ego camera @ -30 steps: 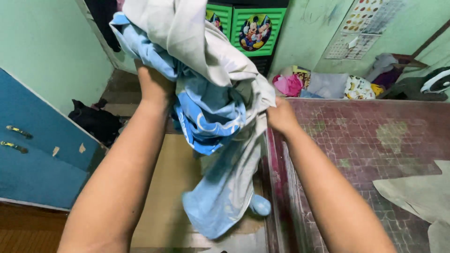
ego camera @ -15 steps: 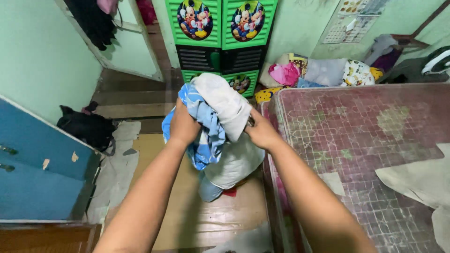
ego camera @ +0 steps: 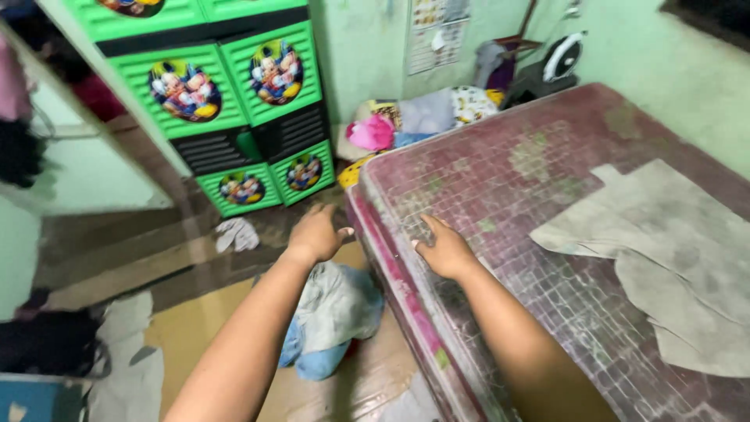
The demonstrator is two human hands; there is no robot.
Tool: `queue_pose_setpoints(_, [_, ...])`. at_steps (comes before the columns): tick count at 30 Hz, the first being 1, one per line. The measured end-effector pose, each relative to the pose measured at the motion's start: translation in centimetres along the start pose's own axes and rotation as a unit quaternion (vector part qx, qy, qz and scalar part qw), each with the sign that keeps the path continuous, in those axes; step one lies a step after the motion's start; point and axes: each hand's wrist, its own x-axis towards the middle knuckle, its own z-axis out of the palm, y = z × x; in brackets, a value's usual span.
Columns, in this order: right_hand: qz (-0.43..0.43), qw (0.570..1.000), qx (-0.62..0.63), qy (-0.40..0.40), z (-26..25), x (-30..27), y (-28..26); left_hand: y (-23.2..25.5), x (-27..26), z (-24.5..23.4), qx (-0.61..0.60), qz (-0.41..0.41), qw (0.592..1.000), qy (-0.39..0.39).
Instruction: Organizing blankets and pillows on a mattress on the floor.
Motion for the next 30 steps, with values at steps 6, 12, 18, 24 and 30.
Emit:
queue_pose_setpoints(6, [0.055, 0.995, -0.038, 0.074, -4.3, -1.9, 4.8, 6.8, 2.1, 1.1, -0.01, 0.101, 0.995, -0.012])
queue_pose_setpoints(12, [0.088, 0.991, -0.032, 0.092, -7.8, -1.9, 7.1, 9.3, 3.4, 3.0, -0.001, 0.133, 0.991, -0.003])
queue_pose_setpoints(18, [0.073, 0.994, -0.013, 0.079, -7.1, 1.2, 10.4, 10.3, 3.1, 3.3, -0.014, 0.077, 0.997, -0.027])
queue_pose_setpoints(24, [0.052, 0.995, -0.004, 0.085, -6.4, 4.4, 8.6, 9.2, 3.9, 3.6, -0.005, 0.047, 0.999, 0.013])
queue_pose_setpoints(30, [0.054, 0.996, -0.008, 0.07, -4.8, 8.5, 7.7, 5.1, 7.1, 3.3, -0.027, 0.063, 0.996, 0.054])
